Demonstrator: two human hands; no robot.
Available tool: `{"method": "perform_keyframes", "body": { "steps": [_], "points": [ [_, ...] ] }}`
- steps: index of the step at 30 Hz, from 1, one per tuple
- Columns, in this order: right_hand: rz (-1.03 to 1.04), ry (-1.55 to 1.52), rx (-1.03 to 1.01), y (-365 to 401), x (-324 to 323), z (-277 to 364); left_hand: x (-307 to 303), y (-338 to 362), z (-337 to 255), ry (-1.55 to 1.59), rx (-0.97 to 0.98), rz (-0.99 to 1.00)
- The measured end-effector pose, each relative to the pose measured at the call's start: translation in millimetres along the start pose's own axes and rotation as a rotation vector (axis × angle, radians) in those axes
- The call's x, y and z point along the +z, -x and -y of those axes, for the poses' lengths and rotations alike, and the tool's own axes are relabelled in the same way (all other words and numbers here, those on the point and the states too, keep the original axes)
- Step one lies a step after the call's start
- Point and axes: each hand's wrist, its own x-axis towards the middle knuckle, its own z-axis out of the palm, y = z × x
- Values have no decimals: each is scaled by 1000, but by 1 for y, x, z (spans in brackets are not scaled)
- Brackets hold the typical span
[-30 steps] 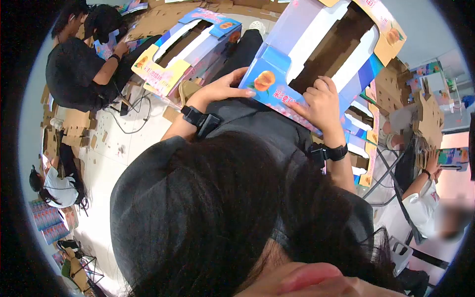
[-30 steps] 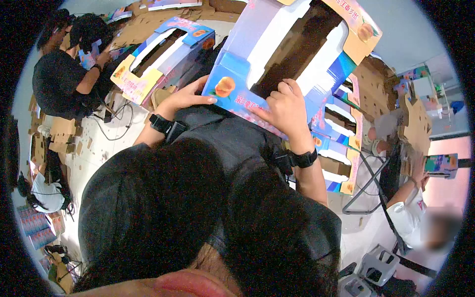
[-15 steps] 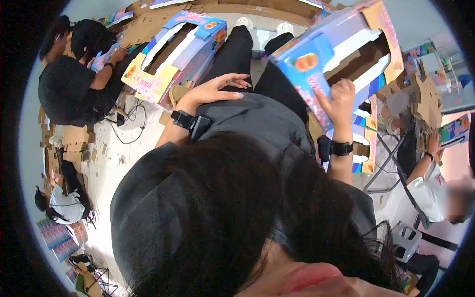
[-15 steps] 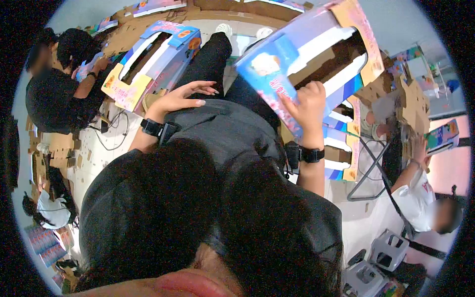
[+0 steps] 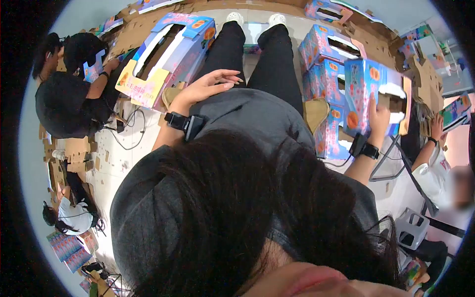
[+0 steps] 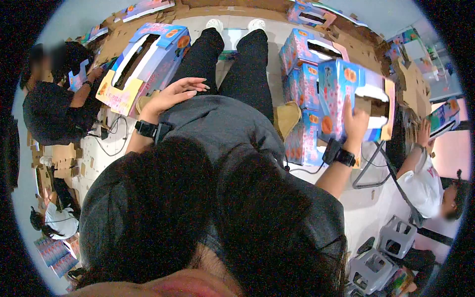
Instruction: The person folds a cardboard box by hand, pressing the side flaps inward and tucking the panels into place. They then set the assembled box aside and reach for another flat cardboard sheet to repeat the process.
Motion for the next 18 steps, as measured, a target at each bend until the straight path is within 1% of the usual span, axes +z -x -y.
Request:
{"method": "perform_keyframes", "body": {
  "steps": [2,5,8,13,16,18],
  "points": [
    [13,157,-20,18,8,-33,0,0,-1,9,-15,10],
    [72,287,11,48,12,-63,0,0,-2,23,-28,7],
    [176,292,24,72,24,-97,1,-1,-2,56,-40,-1],
    [226,286,130,95,47,-109,-1,-2,-2,35,-36,2],
    [264,292,183,105,62,-101,-1,-2,-2,25,-41,-1],
    [256,289,148,109,73,-101,0,-2,-3,31,-41,-14]
  ]
}}
